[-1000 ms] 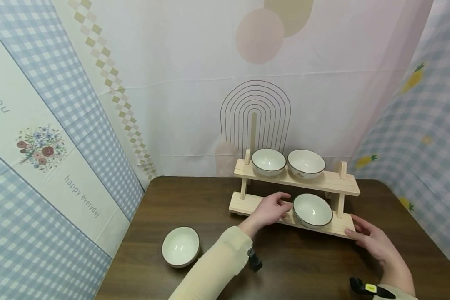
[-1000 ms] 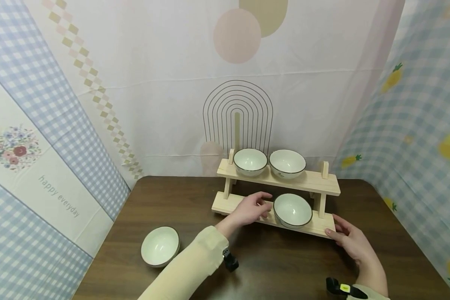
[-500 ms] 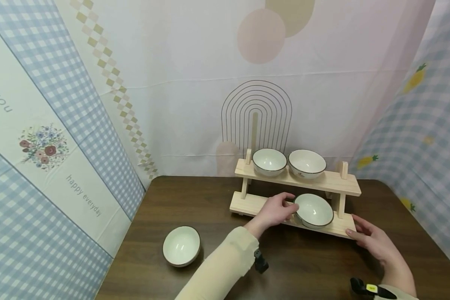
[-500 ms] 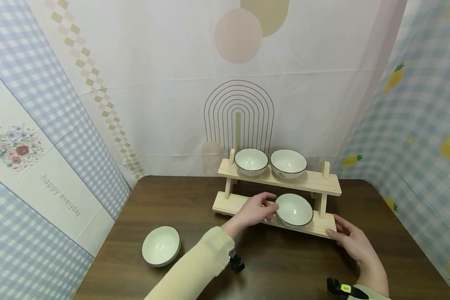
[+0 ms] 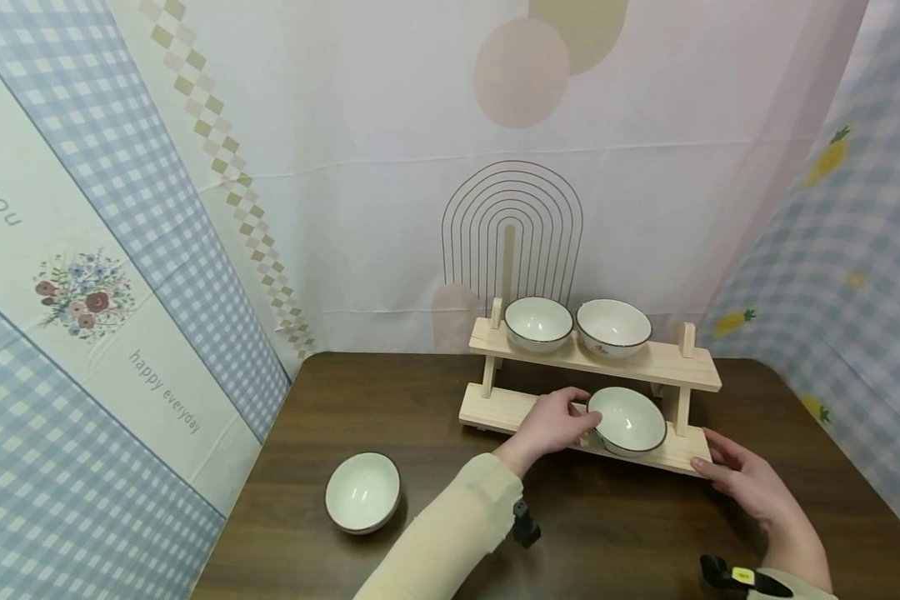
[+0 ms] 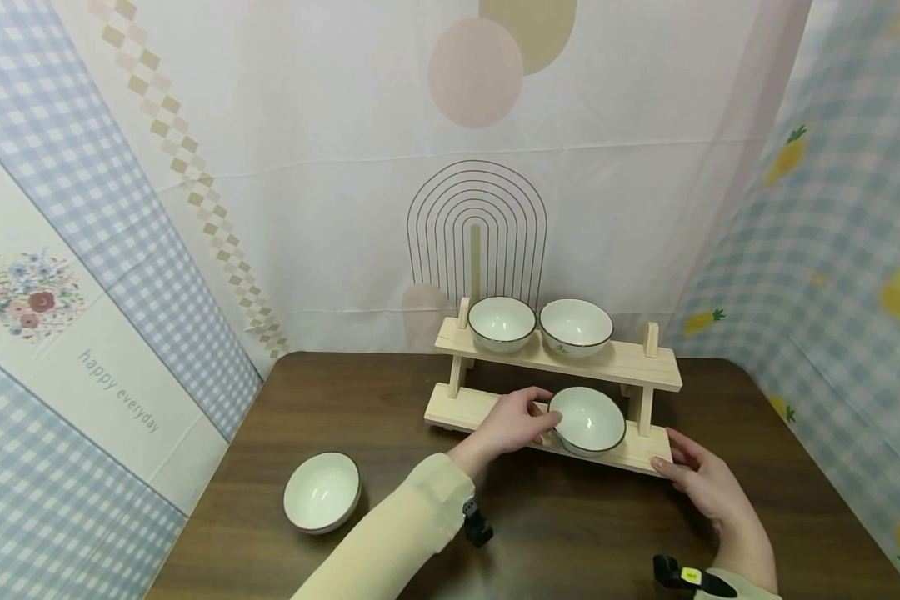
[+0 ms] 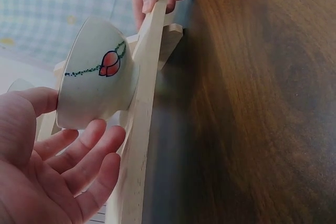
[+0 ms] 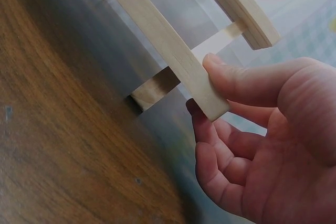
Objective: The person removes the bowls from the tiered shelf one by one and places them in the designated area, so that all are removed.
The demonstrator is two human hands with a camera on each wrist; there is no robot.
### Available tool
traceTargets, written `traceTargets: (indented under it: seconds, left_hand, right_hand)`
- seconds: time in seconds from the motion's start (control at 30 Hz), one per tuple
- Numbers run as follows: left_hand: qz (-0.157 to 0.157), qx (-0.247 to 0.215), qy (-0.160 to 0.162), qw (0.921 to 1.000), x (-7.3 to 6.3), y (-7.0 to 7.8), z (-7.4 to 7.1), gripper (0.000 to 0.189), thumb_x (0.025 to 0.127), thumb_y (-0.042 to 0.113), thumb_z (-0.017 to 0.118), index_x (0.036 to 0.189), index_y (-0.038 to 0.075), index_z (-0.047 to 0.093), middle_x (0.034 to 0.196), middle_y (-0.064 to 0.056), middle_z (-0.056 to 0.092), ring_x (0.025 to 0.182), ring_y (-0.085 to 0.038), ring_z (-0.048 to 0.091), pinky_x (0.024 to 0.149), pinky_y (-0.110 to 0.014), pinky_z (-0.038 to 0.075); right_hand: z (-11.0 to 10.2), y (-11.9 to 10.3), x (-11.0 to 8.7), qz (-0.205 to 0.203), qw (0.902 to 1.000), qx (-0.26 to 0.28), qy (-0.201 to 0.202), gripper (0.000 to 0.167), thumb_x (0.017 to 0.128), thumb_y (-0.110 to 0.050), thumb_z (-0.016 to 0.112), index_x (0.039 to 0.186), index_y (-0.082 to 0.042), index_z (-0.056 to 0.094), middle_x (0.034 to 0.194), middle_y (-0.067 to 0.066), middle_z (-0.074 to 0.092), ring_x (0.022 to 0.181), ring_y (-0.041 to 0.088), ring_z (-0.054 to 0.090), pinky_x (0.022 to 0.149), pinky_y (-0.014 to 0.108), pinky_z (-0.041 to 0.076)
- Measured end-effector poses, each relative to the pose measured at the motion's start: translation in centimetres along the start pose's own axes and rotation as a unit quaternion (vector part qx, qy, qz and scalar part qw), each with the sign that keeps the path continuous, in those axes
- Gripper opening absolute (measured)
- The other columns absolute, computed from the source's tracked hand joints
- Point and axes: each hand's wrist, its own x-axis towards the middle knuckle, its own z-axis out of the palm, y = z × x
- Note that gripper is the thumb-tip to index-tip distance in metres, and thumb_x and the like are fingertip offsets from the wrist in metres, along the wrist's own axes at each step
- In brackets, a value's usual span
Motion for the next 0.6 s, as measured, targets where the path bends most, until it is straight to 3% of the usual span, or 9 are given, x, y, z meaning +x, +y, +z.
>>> traceTargets:
  seconds: [0.6]
  left_hand:
    - [-0.015,-0.031,0.002,0.9994,-0.07,-0.05,0.38,0.042,0.1,0.024,0.073,0.138,0.006,0.066,0.077,0.005,0.071,0.06,-0.009,0.065,0.056,-0.023,0.052]
  right_hand:
    - [0.05,0.04,-0.08,-0.005,1.0,-0.005,0.002,0.092,0.107,-0.042,0.065,0.165,0.01,0.016,0.158,0.045,0.033,0.128,0.041,0.057,0.079,0.026,0.057]
